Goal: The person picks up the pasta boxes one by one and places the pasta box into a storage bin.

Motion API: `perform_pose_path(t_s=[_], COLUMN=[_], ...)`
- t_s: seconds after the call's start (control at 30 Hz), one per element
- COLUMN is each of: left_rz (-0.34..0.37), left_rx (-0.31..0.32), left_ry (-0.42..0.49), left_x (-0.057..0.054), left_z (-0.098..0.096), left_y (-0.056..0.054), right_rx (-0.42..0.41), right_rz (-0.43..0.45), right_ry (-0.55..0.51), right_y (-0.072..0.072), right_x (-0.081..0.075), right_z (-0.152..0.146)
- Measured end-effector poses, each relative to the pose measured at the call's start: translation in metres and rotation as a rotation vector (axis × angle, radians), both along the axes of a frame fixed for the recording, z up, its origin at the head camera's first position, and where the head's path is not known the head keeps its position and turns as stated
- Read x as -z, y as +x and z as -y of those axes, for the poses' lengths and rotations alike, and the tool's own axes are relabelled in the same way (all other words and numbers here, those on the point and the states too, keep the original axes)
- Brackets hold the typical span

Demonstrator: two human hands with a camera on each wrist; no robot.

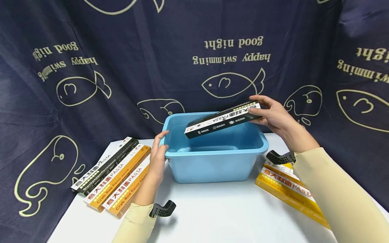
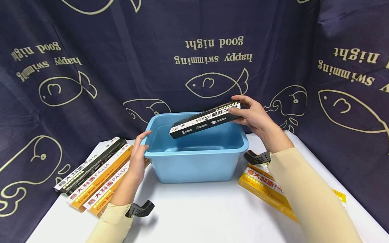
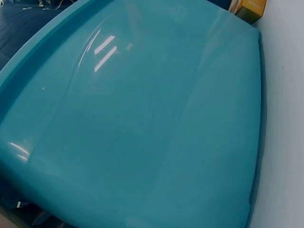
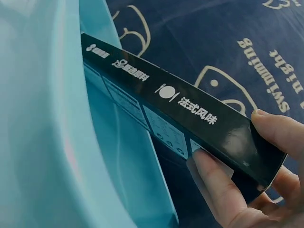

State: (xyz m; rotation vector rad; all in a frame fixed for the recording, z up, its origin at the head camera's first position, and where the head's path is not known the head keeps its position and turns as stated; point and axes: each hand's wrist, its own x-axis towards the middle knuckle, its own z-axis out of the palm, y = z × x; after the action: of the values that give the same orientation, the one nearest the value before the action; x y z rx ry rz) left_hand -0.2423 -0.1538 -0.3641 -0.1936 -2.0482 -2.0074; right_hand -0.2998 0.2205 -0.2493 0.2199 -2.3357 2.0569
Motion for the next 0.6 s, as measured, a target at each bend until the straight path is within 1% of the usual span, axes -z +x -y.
perform_pose_path(t_s=[0.1, 0.23, 0.3, 0.6], left_rz=[-0.002, -0.005, -0.004, -0.014], left_rx=[0.002, 0.010, 0.010, -0.021], left_ry=[-0.001, 0.002, 0.002, 0.016], left_x=[0.000, 0.000, 0.001, 0.003], left_z=[0.000, 0.000, 0.000, -0.002], left_y=[0.000, -0.001, -0.001, -0.002], right_rx=[-0.028, -0.067, -0.074, -0.114], right_rz=[0.021, 0.053, 0.063, 0.100], right_ry=[0.017, 0.014, 0.019, 0.019], right_y=[-0.003, -0.009, -0.012, -0.022], right_x=[0.001, 0.002, 0.003, 0.009], right_z=[0.005, 0.013, 0.018, 0.043])
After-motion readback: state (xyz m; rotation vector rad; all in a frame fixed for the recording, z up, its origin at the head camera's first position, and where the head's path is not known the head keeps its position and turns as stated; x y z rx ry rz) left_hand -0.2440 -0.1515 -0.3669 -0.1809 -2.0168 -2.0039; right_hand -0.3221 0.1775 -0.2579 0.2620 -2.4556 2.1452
